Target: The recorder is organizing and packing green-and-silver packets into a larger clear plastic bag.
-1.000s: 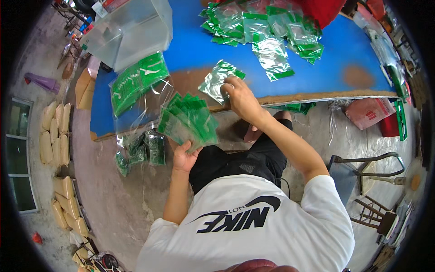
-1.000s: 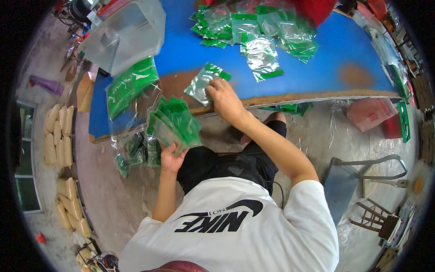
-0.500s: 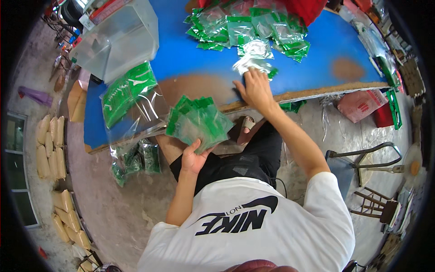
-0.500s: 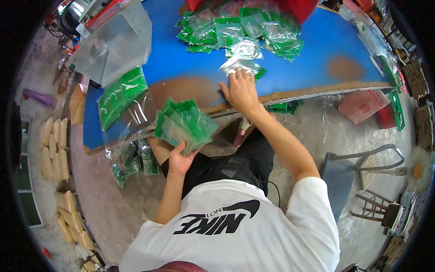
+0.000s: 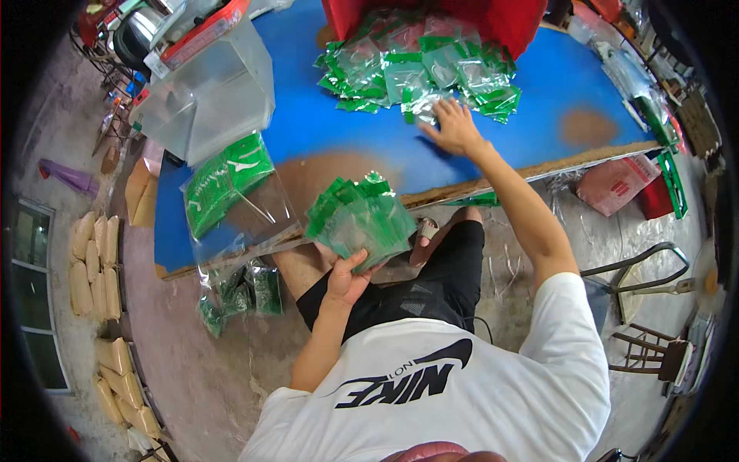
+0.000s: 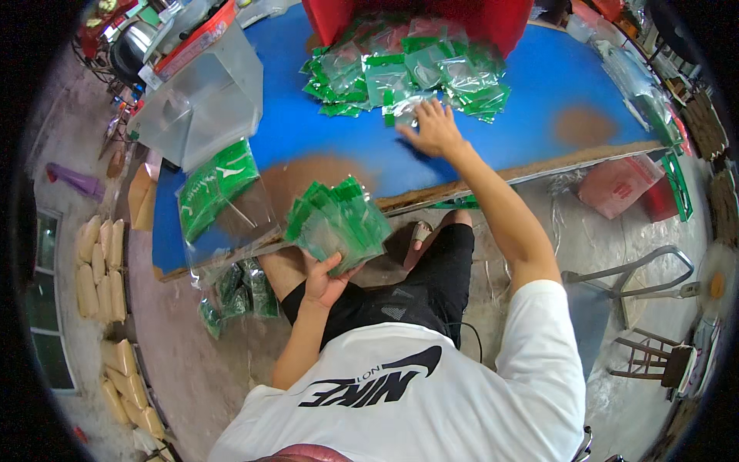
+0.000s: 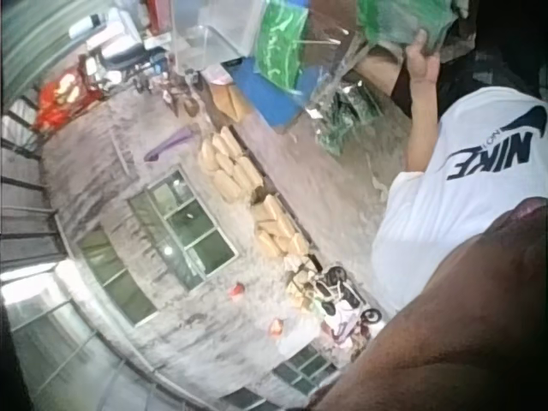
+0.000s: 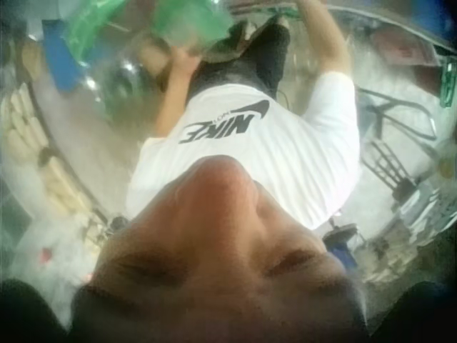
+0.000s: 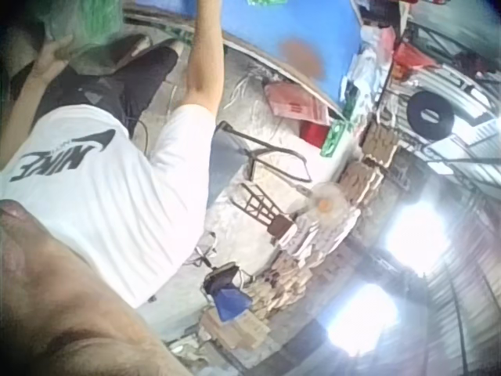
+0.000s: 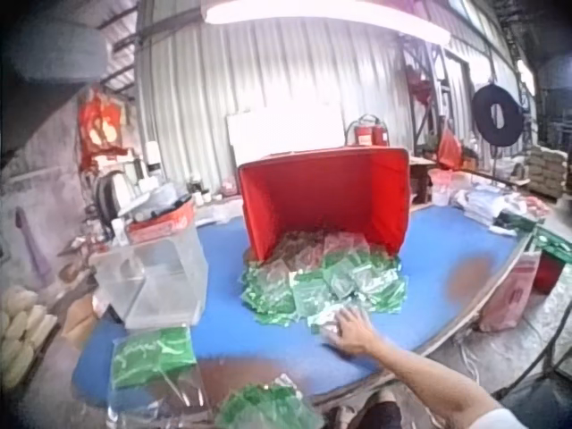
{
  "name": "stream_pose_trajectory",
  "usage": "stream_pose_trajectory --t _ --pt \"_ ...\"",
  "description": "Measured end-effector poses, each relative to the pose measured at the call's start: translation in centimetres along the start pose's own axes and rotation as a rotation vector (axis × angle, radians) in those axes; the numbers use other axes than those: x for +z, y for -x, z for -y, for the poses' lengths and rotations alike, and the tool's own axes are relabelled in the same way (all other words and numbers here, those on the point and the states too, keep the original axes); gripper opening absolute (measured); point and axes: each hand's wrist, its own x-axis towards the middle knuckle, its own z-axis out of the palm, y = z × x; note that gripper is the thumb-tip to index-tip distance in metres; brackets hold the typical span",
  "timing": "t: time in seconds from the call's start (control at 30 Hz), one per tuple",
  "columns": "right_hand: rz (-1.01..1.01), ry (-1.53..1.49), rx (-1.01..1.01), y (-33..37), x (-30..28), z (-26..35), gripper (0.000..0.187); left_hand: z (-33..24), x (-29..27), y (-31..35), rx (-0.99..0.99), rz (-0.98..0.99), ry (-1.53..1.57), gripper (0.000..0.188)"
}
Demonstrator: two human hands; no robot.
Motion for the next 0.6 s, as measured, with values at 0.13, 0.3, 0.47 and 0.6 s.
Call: stream_pose_trajectory --t 0.13,0.3,0.47,0.6 --pt "0.094 -0.149 -0.233 2.8 -6.3 7.7 0.058 0.4 -2.4 -0.4 0.029 0.018 0.109 0.066" --pt "0.266 -0.74 -0.336 5.5 -7.5 14.6 0.034 0.1 -3.5 -1.5 0.038 0.026 0.159 0.056" --pt "-0.209 -0.736 0.063 -3.4 -6.1 8.2 0.04 -0.2 -2.3 -0.8 0.027 -0.052 0.161 0.064" --pt "-0.176 -0.256 0.568 -9.9 -2.9 -3.1 0.099 0.3 0.3 0.7 0.061 0.022 0.162 0.067"
